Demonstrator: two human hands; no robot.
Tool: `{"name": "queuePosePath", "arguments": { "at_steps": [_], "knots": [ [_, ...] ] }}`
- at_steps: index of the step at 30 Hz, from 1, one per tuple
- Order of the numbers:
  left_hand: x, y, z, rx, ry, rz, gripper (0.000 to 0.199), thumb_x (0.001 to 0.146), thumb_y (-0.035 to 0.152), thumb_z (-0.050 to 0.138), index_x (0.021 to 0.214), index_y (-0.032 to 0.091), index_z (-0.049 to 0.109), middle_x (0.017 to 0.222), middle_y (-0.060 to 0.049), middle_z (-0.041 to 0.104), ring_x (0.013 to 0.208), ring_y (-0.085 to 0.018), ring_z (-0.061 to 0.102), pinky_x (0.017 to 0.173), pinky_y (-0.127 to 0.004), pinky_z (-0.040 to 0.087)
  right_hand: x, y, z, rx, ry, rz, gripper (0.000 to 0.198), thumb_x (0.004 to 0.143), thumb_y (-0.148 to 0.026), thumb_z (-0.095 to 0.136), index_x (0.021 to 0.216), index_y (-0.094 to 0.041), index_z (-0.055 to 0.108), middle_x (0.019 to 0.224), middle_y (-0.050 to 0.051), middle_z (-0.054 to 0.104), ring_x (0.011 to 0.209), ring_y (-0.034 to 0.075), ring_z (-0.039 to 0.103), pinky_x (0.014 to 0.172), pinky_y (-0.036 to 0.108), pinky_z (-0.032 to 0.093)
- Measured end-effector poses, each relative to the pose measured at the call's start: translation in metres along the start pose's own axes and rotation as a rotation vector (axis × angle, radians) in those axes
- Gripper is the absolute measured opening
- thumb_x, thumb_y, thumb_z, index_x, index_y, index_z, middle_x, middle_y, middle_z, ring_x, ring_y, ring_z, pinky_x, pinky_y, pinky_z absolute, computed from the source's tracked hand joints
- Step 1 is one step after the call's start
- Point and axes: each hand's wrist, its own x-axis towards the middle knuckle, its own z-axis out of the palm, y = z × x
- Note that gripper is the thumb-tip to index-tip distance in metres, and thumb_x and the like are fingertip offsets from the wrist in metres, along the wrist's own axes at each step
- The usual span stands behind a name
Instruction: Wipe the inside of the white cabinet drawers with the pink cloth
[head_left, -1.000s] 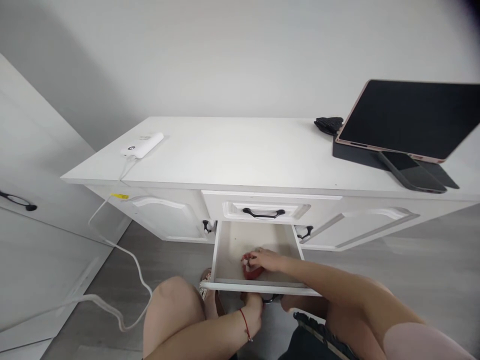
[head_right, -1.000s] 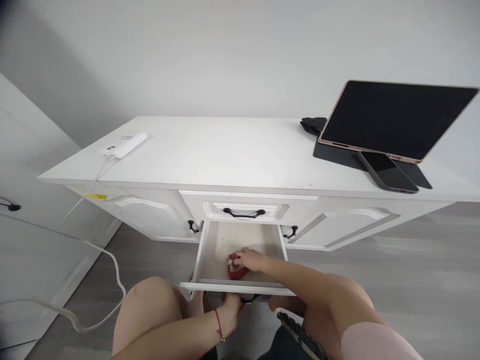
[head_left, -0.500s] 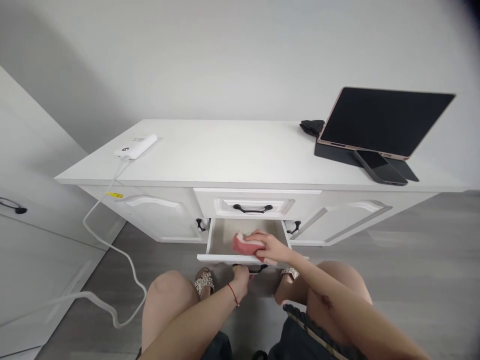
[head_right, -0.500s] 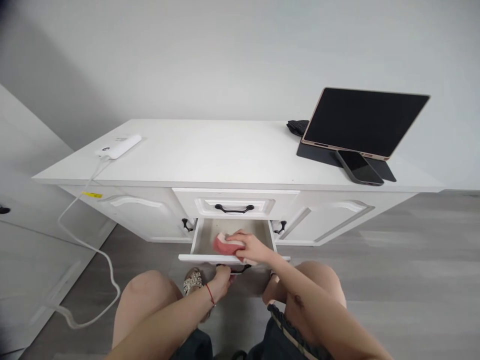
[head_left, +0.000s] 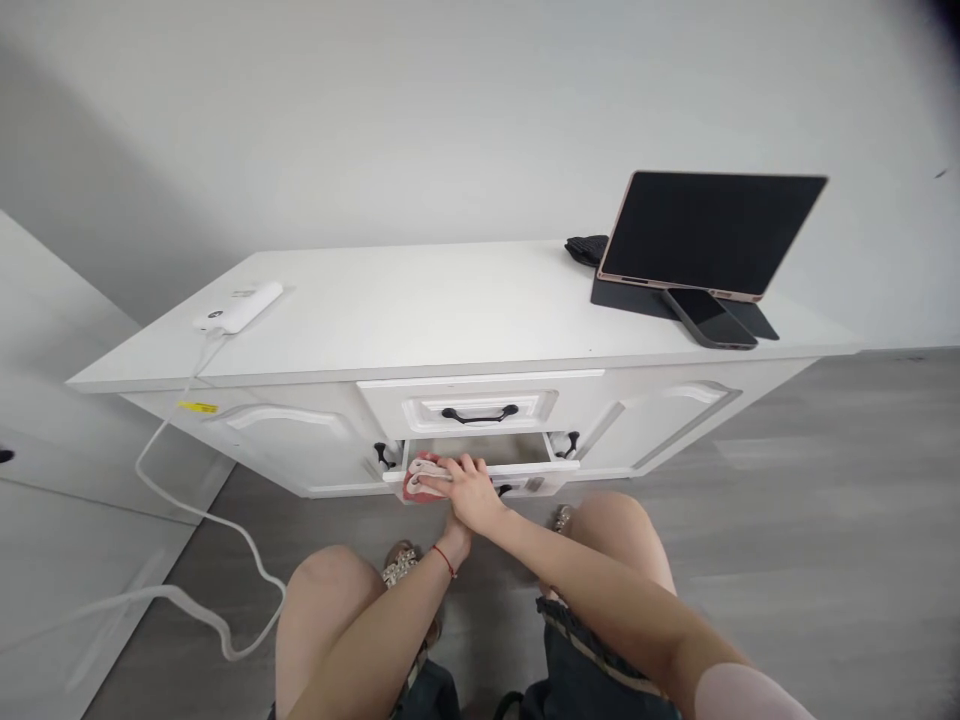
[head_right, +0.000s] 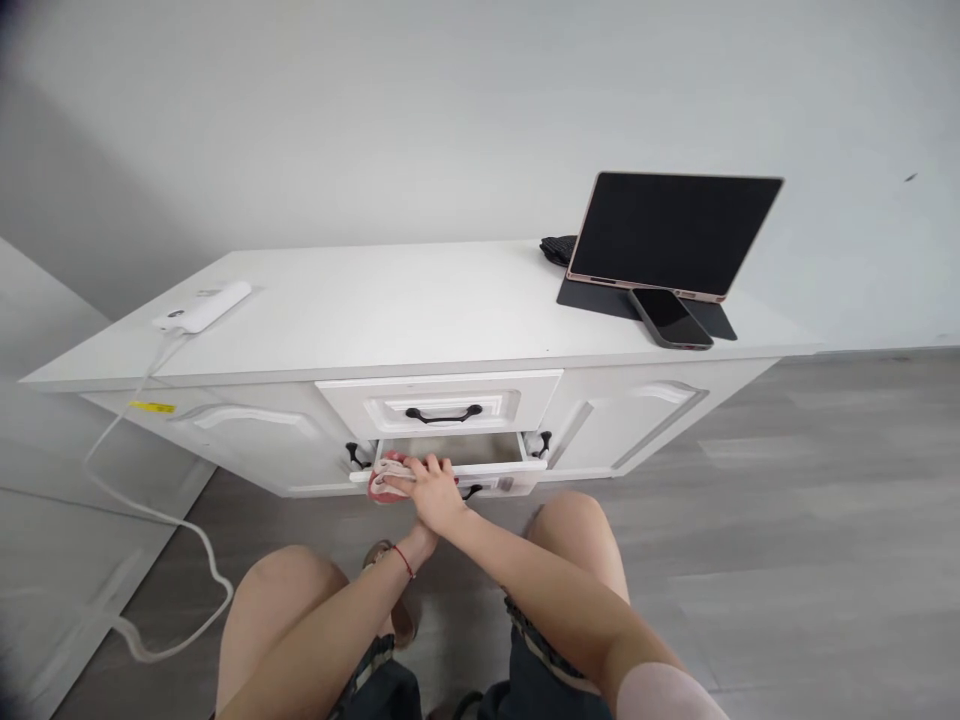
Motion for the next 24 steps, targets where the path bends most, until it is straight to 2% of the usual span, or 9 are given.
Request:
{"name": "queuePosePath", "arguments": {
  "at_steps": [3, 6, 9, 12, 15, 18, 21, 24],
  "knots": [
    [0.006, -0.023, -0.003, -0.093, -0.04, -0.188, 0.016, 0.081, 0.006, 0.057, 0.083, 0.021, 0.059, 0.082, -0.003, 0.061, 0.08, -0.021, 0.066, 0.07, -0.035, 0.057, -0.019, 0.022, -0.003, -0.013, 0.048, 0.041, 0.049, 0.093, -0.026, 0.045, 0.137, -0.05, 0.043, 0.135, 0.002, 0.049, 0.102, 0.027, 0.04, 0.083, 0.044, 0.031],
    [0.014, -0.046, -0.018, -0.156, -0.077, -0.329, 0.019, 0.079, 0.001, 0.056, 0.086, 0.02, 0.058, 0.078, -0.002, 0.063, 0.066, -0.013, 0.064, 0.065, -0.027, 0.055, -0.045, 0.046, -0.004, -0.051, 0.129, 0.05, 0.046, 0.093, -0.025, 0.047, 0.134, -0.045, 0.048, 0.132, 0.006, 0.051, 0.105, 0.026, 0.04, 0.09, 0.044, 0.029],
    [0.022, -0.059, -0.027, -0.186, -0.09, -0.427, 0.014, 0.083, 0.005, 0.056, 0.087, 0.019, 0.056, 0.078, -0.002, 0.065, 0.058, -0.01, 0.062, 0.062, -0.024, 0.053, -0.072, 0.071, 0.002, -0.114, 0.257, 0.103, 0.04, 0.092, -0.019, 0.047, 0.127, -0.036, 0.056, 0.123, 0.008, 0.055, 0.107, 0.025, 0.041, 0.097, 0.045, 0.026],
    [0.028, -0.063, -0.026, -0.189, -0.074, -0.505, 0.01, 0.085, 0.009, 0.055, 0.082, 0.018, 0.053, 0.075, -0.002, 0.064, 0.053, -0.009, 0.062, 0.058, -0.021, 0.051, -0.098, 0.092, 0.014, -0.17, 0.375, 0.218, 0.029, 0.09, -0.019, 0.051, 0.114, -0.029, 0.063, 0.116, 0.009, 0.058, 0.108, 0.026, 0.042, 0.098, 0.047, 0.024],
    [0.031, -0.063, -0.021, -0.193, -0.058, -0.553, 0.013, 0.085, 0.007, 0.054, 0.081, 0.018, 0.052, 0.072, -0.001, 0.064, 0.052, -0.009, 0.061, 0.054, -0.02, 0.049, -0.117, 0.108, 0.031, -0.178, 0.475, 0.405, 0.024, 0.087, -0.021, 0.053, 0.11, -0.024, 0.06, 0.117, 0.011, 0.058, 0.107, 0.028, 0.042, 0.094, 0.047, 0.029],
    [0.032, -0.062, -0.017, -0.202, -0.037, -0.583, 0.015, 0.085, 0.005, 0.053, 0.08, 0.019, 0.05, 0.07, 0.0, 0.061, 0.05, -0.008, 0.059, 0.054, -0.02, 0.05, -0.126, 0.116, 0.05, -0.04, 0.626, 0.609, 0.024, 0.087, -0.024, 0.051, 0.11, -0.02, 0.054, 0.119, 0.014, 0.053, 0.106, 0.028, 0.043, 0.09, 0.044, 0.036],
    [0.031, -0.061, -0.015, -0.212, -0.01, -0.59, 0.016, 0.085, 0.005, 0.051, 0.08, 0.02, 0.049, 0.07, 0.002, 0.06, 0.049, -0.008, 0.058, 0.055, -0.02, 0.05, -0.122, 0.114, 0.069, 0.247, 0.793, 0.787, 0.026, 0.082, -0.028, 0.05, 0.106, -0.017, 0.048, 0.115, 0.015, 0.046, 0.107, 0.028, 0.043, 0.093, 0.044, 0.039],
    [0.03, -0.062, -0.013, -0.219, 0.006, -0.587, 0.017, 0.085, 0.005, 0.052, 0.08, 0.021, 0.048, 0.07, 0.002, 0.059, 0.049, -0.008, 0.058, 0.054, -0.02, 0.049, -0.108, 0.104, 0.085, 0.459, 0.863, 0.958, 0.033, 0.075, -0.034, 0.053, 0.102, -0.018, 0.043, 0.11, 0.014, 0.044, 0.107, 0.028, 0.043, 0.096, 0.047, 0.037]
  ]
}}
